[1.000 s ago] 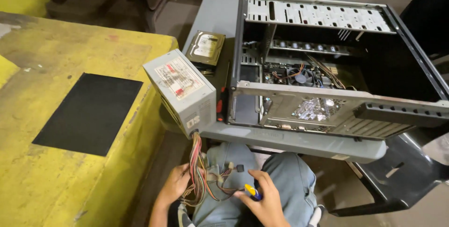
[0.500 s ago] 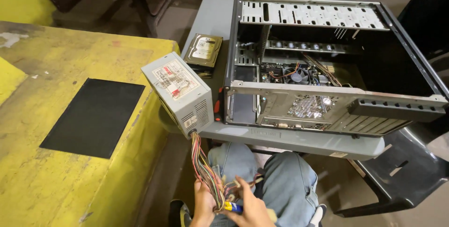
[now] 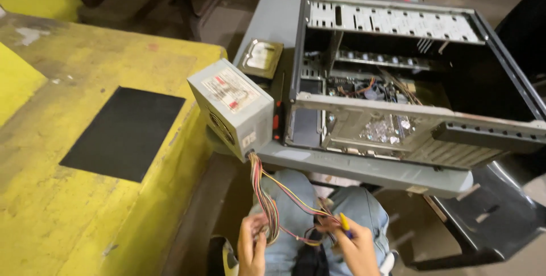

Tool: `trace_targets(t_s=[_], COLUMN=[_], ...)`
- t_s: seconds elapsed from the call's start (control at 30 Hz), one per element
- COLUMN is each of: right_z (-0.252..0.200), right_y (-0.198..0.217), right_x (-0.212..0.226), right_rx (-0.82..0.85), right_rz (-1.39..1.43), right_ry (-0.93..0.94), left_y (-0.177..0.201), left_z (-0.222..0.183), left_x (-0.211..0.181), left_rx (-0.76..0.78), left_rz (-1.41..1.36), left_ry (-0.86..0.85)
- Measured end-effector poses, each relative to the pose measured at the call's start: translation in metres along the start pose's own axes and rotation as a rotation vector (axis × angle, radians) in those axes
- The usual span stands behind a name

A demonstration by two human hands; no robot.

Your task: Dusting a computer power supply unit and its cables using a paintbrush.

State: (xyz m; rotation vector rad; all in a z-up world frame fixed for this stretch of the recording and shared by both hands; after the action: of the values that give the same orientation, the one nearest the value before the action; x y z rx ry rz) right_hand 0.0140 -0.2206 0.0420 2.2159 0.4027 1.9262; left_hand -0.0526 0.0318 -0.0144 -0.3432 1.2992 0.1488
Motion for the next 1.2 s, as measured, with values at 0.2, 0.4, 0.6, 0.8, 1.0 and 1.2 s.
trace_targets(t_s=[0.2, 0.4, 0.6, 0.8, 1.0, 1.2], right_z=[0.013, 0.011, 0.016, -0.001, -0.036, -0.055], right_y=[0.002, 0.018, 0.005, -0.019, -0.019, -0.043], right_x=[-0.019, 0.008, -0.014, -0.021, 0.020, -0.021], right_rx=[-0.009, -0.066, -0.038, 0.002, -0.010, 0.225], right_rz=[0.412, 0.252, 0.129, 0.054, 0.040, -0.005], right_ry=[0.047, -0.008, 0.012, -0.153, 0.472, 0.187], left_y=[0.018, 0.022, 0.018, 0.010, -0.023, -0.081], left_z=[0.011, 0.014, -0.002, -0.015, -0.002, 0.004], left_x=[-0.022, -0.055, -0.078, -0.075, -0.075, -0.060], left_rx=[0.073, 0.142, 0.047, -0.008, 0.003, 0.078], left_rz=[0.232, 0.630, 0.882, 0.756, 0.169, -0.691], left_ry=[-0.043, -0.331, -0.756, -0.734, -0.246, 0.212])
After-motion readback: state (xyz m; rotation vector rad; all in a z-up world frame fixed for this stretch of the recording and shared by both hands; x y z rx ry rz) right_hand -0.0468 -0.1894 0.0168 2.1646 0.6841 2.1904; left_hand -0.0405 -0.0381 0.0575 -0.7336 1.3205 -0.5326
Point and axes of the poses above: each hand's wrist, its own z-axis towards the middle knuckle, its own y-axis out of the back of the hand, x = y × z, the point moved 6 cm from there along z, towards the middle knuckle, and after that the axes turned 5 degrees about -z, right-handed, at the moved point
